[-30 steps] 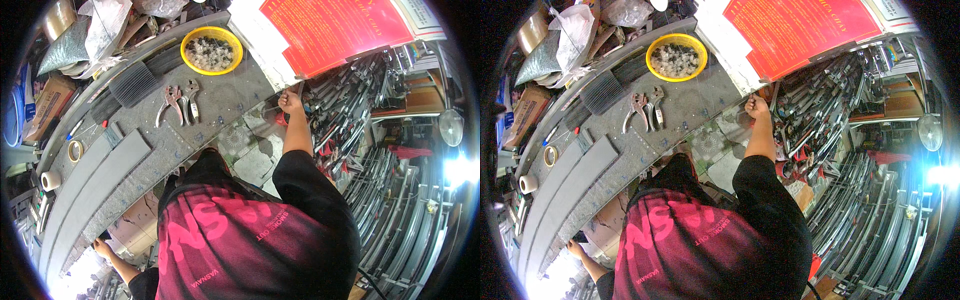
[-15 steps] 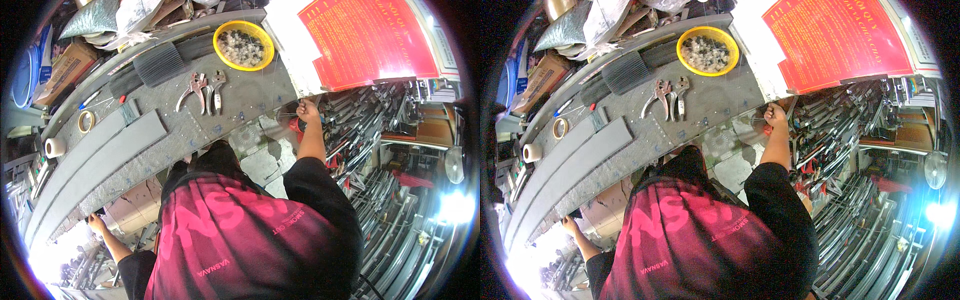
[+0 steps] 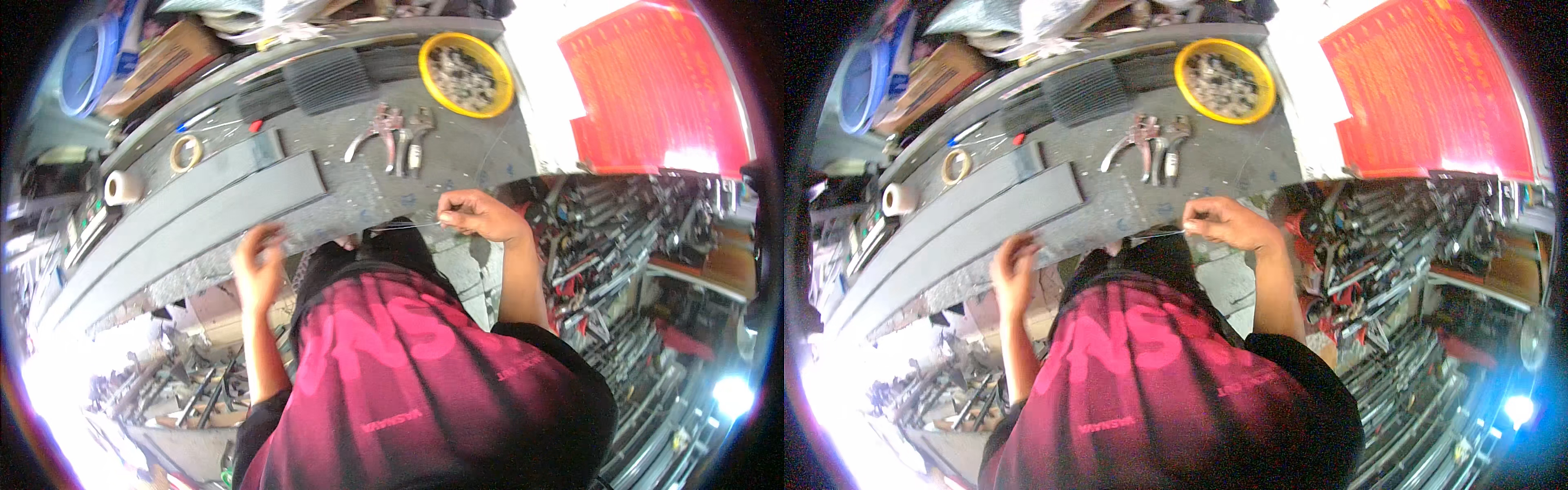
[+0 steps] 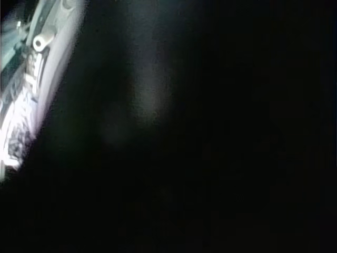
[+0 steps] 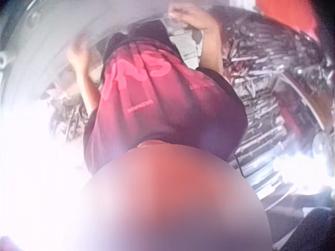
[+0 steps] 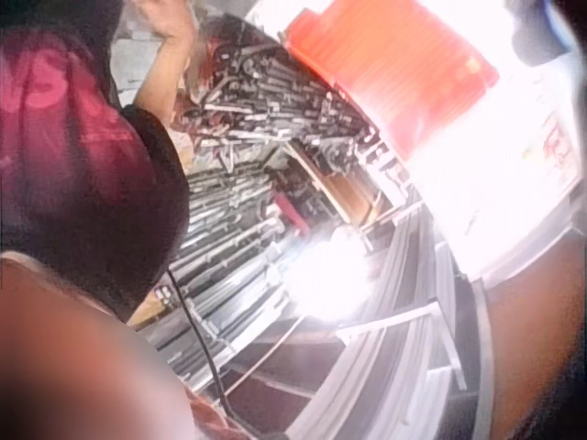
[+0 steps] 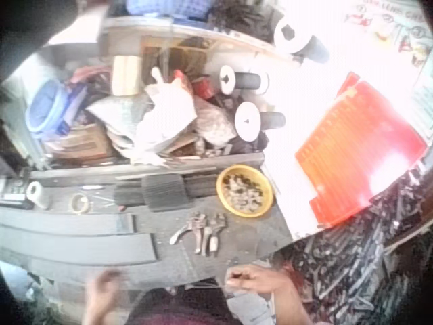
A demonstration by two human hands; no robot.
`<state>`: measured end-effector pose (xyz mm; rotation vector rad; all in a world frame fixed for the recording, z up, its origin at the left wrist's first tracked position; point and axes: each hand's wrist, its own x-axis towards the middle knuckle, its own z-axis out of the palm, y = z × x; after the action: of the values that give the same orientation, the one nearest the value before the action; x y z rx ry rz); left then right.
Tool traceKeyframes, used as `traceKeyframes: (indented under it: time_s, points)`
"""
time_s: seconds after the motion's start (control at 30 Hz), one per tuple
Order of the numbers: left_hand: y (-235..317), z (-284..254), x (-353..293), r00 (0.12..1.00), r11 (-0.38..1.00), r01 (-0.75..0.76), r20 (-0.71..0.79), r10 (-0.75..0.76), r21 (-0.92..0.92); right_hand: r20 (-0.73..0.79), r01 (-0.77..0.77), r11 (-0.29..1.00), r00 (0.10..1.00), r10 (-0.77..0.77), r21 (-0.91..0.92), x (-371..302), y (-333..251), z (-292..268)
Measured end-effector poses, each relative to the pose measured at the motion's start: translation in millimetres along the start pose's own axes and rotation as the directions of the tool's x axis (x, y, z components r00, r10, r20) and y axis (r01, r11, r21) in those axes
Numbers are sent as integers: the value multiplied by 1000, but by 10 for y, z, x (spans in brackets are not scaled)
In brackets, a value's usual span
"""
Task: The person repeatedly picks small metal pieces from a yellow bowl, threads them onto a wire, and uses pliers to cut and adjust the wire. The person places the assembled components on the workbench and continues the cycle with additional pieces.
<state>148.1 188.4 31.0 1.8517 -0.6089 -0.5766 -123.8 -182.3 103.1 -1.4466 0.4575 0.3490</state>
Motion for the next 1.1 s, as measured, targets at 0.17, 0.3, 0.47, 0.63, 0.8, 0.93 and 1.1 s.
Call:
traceKeyframes:
  time_s: [0.17,0.3,0.47,0.63,0.8,0.93,1.1]
  points:
    - [1147,895,533,793,944,-304,516,325,-128,27,189,962,982,-188,-195,608,-467,508]
    - [1283,1045,610,859,972,-202,456,234,-118,-56,231,939,966,-253,-254,648,-515,530]
    - [1108,1105,498,836,977,-54,525,158,-209,-20,235,923,967,-253,-305,604,-463,550]
    - [946,1134,451,804,954,2,568,176,-299,-15,221,839,965,-263,-497,605,-431,554]
    - [777,1150,415,901,920,-34,386,196,-390,-6,271,880,955,-297,-390,573,-380,517]
    - [681,593,543,976,895,44,210,57,-444,-308,135,774,865,-397,-619,168,-388,172]
    - [662,314,536,954,891,25,278,114,-452,-495,-11,678,693,-524,-735,-146,-21,-107]
